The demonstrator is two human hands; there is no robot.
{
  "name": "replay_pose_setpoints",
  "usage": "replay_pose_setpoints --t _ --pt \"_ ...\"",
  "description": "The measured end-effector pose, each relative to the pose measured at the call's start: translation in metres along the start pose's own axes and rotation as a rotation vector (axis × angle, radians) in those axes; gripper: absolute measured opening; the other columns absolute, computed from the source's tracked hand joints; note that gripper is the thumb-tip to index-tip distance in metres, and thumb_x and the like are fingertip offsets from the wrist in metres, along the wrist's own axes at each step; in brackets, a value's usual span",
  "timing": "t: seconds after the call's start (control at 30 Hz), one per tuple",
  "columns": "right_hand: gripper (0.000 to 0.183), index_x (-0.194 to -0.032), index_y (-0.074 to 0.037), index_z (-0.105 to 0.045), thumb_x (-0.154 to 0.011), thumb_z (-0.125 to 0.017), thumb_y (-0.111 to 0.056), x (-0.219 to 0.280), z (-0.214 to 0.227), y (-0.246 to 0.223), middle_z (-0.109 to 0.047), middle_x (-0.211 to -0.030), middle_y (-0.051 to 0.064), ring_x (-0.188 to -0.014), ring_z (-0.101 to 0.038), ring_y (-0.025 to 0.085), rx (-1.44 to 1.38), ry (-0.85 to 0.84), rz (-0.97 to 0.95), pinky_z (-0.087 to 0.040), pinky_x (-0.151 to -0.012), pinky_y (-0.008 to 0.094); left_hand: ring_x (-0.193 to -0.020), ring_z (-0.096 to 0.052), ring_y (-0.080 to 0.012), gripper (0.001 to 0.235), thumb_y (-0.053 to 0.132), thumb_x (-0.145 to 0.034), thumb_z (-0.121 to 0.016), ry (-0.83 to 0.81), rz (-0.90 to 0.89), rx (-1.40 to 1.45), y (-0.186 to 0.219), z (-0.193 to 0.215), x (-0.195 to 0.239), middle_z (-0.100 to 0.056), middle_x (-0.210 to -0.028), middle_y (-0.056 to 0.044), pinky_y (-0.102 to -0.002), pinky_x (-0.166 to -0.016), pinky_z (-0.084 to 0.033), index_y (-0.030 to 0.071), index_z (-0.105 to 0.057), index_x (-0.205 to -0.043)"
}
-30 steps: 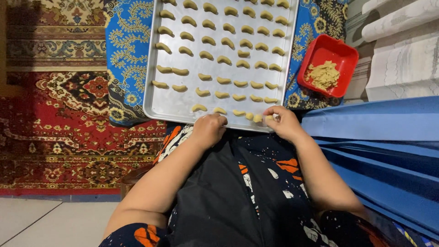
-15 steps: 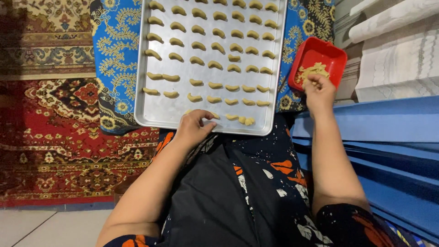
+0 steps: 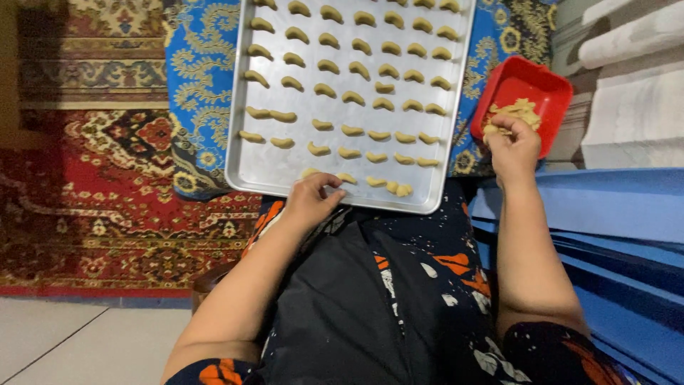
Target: Shaping dough into crescent-shaped cookies and arranging them on a baking tray
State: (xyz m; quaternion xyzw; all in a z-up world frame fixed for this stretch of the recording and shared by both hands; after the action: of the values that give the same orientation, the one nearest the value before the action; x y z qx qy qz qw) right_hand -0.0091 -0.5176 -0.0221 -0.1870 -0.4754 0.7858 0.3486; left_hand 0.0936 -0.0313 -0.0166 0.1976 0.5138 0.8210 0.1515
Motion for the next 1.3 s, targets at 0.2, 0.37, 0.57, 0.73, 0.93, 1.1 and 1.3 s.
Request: replay_pose_setpoints --t 0.2,0.37,0.57,0.73,0.93,1.1,1.3 --pt "0.035 -0.113 -0.015 -0.078 -0.083 -0.070 0.000 0.075 -0.054 -0.061 -0.072 -0.100 0.005 -0.079 -0.063 0.006 -0.041 -0.262 -0.019 -0.056 -0.073 0.022 -0.091 -0.072 -0.0324 0.022 0.027 -0.075 -0.082 -0.114 0.009 -0.186 0.018 -0.003 0.004 -0.076 -0.091 -0.005 -0.046 -0.080 -0.056 0.020 -0.077 -0.095" --pt "0.040 -0.111 -0.012 -0.078 -0.076 -0.069 0.004 0.110 -0.083 -0.083 -0.073 -0.101 0.007 -0.080 -0.064 0.012 0.003 -0.428 -0.063 -0.057 -0.075 0.028 -0.096 -0.071 -0.0320 0.022 0.029 -0.076 -0.081 -0.159 0.029 -0.247 0.027 0.001 0.006 -0.076 -0.093 -0.003 -0.046 -0.084 -0.056 0.022 -0.076 -0.097" --pt "0.050 -0.124 -0.009 -0.076 -0.081 -0.058 0.008 0.131 -0.097 -0.109 -0.075 -0.113 0.016 -0.089 -0.067 0.020 0.132 -0.642 -0.042 -0.056 -0.079 0.036 -0.102 -0.071 -0.0258 0.026 0.035 -0.076 -0.081 -0.224 0.085 -0.293 0.006 -0.012 0.001 -0.075 -0.098 0.003 -0.043 -0.087 -0.057 0.027 -0.075 -0.100" --pt "0.040 -0.127 -0.002 -0.072 -0.090 -0.061 0.009 0.138 -0.107 -0.125 -0.075 -0.111 0.023 -0.088 -0.070 0.026 0.044 -0.670 -0.145 -0.058 -0.081 0.037 -0.090 -0.070 -0.0207 0.030 0.014 -0.077 -0.084 -0.072 0.272 0.380 0.003 -0.014 -0.006 -0.077 -0.097 -0.012 -0.033 -0.084 -0.056 0.006 -0.075 -0.105" --pt "0.037 -0.112 0.000 -0.075 -0.078 -0.089 0.002 0.174 -0.147 -0.228 -0.077 -0.094 0.013 -0.084 -0.072 0.014 -0.375 -0.509 0.088 -0.063 -0.076 0.030 -0.131 -0.057 -0.0354 0.107 0.078 -0.083 -0.054 -0.255 0.577 1.368 0.093 -0.062 -0.021 -0.053 -0.146 -0.028 -0.041 -0.104 -0.052 0.001 -0.035 -0.155" --pt "0.066 -0.137 -0.005 -0.068 -0.100 -0.053 -0.058 0.189 -0.133 -0.340 -0.074 -0.096 0.008 -0.106 -0.067 0.033 0.133 -0.311 0.990 -0.051 -0.101 0.047 -0.060 -0.058 -0.0132 0.096 0.087 -0.087 -0.042 -0.484 0.439 1.788 0.164 -0.040 -0.022 -0.067 -0.086 -0.004 -0.021 -0.059 -0.057 0.003 -0.063 -0.128" --pt "0.117 -0.165 -0.004 -0.017 -0.087 -0.025 -0.091 0.285 -0.219 -0.349 -0.016 -0.169 0.028 -0.144 -0.024 0.066 0.198 -0.527 1.242 -0.018 -0.121 0.070 -0.128 -0.060 -0.0383 0.093 0.084 -0.086 -0.049 -0.730 0.145 2.028 0.143 -0.019 -0.008 -0.050 -0.153 -0.021 -0.053 -0.107 -0.049 0.009 -0.062 -0.139"
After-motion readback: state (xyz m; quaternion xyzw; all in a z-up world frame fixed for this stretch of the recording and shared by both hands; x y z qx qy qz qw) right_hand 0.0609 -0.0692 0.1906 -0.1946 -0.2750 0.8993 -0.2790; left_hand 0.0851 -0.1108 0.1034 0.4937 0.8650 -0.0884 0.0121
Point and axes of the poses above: each hand's wrist, its own x-axis away from the middle knuckle, its own z-axis out of the back of the hand, y = z × x, the point moved 10 cm from there along -x, towards the middle knuckle
